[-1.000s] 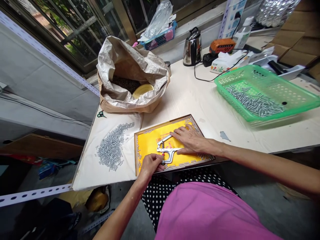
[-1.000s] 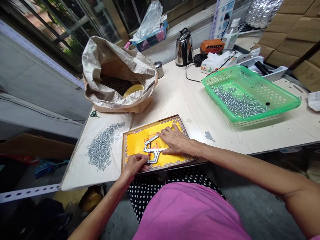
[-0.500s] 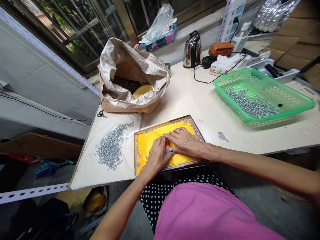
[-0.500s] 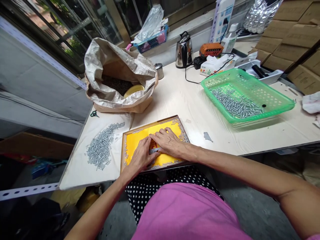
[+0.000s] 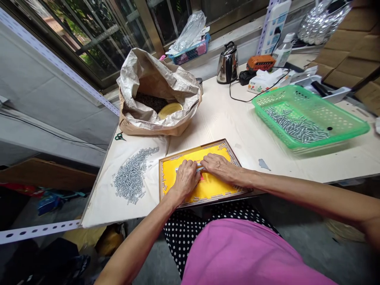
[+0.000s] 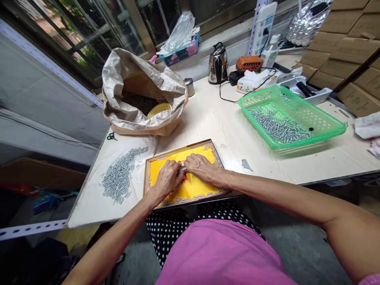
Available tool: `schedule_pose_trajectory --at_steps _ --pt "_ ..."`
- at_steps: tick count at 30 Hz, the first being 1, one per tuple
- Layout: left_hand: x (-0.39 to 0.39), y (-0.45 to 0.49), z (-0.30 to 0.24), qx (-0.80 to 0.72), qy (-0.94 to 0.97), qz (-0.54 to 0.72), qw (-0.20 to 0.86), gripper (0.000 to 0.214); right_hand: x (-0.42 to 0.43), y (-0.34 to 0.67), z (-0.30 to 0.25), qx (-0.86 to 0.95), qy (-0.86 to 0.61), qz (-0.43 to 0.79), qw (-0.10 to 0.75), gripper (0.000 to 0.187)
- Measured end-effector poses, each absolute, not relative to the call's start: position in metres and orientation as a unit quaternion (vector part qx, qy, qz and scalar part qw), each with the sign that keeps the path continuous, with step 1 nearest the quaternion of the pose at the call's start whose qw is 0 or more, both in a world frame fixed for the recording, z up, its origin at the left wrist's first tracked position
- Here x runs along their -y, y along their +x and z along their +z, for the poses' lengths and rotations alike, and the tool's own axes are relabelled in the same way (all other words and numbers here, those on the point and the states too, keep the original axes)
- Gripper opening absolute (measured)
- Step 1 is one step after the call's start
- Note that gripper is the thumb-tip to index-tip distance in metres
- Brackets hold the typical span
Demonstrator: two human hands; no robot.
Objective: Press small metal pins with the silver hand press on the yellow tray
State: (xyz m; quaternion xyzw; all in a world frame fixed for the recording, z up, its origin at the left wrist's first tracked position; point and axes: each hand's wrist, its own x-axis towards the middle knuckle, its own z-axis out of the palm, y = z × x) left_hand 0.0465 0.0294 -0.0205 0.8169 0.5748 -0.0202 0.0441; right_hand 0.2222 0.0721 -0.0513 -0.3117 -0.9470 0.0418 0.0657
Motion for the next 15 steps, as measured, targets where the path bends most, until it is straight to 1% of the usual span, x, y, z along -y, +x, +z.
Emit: schedule_pose_trajectory --at_steps 2,4,6,7,9,10,11,13,15 --pt "-0.032 0.046 -0.022 -0.573 0.817 -0.011 0.059 0.009 -0.072 0.221 -0.055 0.946 -0.314 0.053 0.059 0.024" --pt "-0.033 0.045 -0.026 -0.574 0.816 -0.008 0.070 0.009 -0.072 0.221 -0.057 0.941 -0.328 0.065 0.051 0.022" --pt "-0.032 0.043 -0.029 -0.579 0.812 -0.001 0.072 0.018 -0.075 0.221 -0.058 0.934 -0.343 0.072 0.064 0.017" --pt "-0.030 0.041 -0.031 -0.579 0.812 0.008 0.071 0.026 -0.078 0.223 -0.058 0.932 -0.344 0.077 0.077 0.018" --pt "-0.026 0.039 -0.034 -0.565 0.822 0.035 0.060 0.037 -0.088 0.227 -0.058 0.931 -0.337 0.096 0.097 0.034" --pt "-0.024 0.039 -0.036 -0.550 0.832 0.047 0.051 0.037 -0.094 0.230 -0.058 0.932 -0.332 0.107 0.099 0.040" --pt "-0.022 0.039 -0.038 -0.530 0.845 0.054 0.042 0.035 -0.100 0.232 -0.059 0.932 -0.329 0.115 0.097 0.041" --pt "-0.017 0.042 -0.042 -0.489 0.870 0.057 0.034 0.024 -0.109 0.235 -0.064 0.929 -0.339 0.112 0.093 0.030" --pt "-0.013 0.046 -0.045 -0.465 0.882 0.049 0.053 0.016 -0.116 0.234 -0.069 0.929 -0.347 0.090 0.091 0.020"
